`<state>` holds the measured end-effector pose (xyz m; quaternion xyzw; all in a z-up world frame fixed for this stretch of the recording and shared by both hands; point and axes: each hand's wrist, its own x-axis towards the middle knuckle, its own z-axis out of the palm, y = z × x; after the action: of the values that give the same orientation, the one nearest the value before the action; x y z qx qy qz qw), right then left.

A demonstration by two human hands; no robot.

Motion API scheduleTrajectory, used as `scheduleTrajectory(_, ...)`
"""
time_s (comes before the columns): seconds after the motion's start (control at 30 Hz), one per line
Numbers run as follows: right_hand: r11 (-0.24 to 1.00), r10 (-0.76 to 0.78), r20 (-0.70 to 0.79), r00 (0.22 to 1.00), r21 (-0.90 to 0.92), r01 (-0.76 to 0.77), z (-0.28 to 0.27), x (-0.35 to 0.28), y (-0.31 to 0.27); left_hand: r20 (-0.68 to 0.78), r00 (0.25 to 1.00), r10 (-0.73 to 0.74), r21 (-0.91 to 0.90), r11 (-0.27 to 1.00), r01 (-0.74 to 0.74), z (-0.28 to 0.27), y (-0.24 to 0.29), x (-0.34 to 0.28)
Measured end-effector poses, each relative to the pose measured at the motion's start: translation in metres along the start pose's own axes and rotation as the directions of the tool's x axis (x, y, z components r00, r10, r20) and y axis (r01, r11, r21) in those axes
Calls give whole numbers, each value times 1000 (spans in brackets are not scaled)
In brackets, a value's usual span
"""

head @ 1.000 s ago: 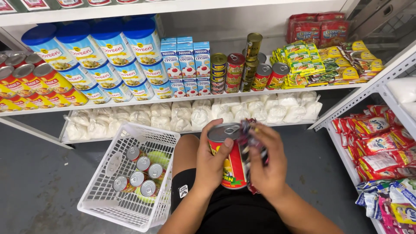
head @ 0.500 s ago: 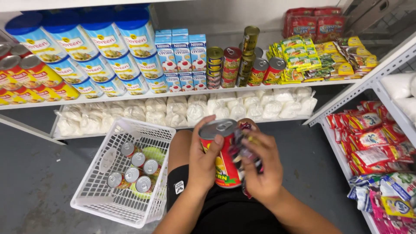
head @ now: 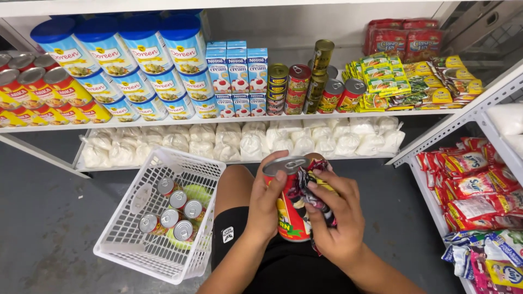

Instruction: The person cleans canned goods by holding each can with one hand and wiping it with a cloth held in the other hand, then places the cleaned cans onto a shelf.

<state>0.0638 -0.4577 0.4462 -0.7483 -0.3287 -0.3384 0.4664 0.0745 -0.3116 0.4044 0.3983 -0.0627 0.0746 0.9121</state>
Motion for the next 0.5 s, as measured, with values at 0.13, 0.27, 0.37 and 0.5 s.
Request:
scheduleTrajectory(0.13, 938, 271, -1, 963, 224, -264, -1, -2, 27, 104, 994, -34, -74, 996, 41, -1, -2, -1)
scheduleTrajectory(0.27, 655, 628, 120, 769, 452, -606, 8, -20, 42, 77, 997, -24, -129, 991, 34, 2, 2, -1)
scheduleTrajectory(0.37, 875, 382, 3, 924, 320, -363, 6, -23, 26, -18, 999, -29, -154, 988, 26, 2, 3, 3)
scheduleTrajectory(0.5, 1000, 13, 18, 1000, -12, -13, -3, -3, 5, -15, 999, 45, 77, 996, -44, -2, -5, 1)
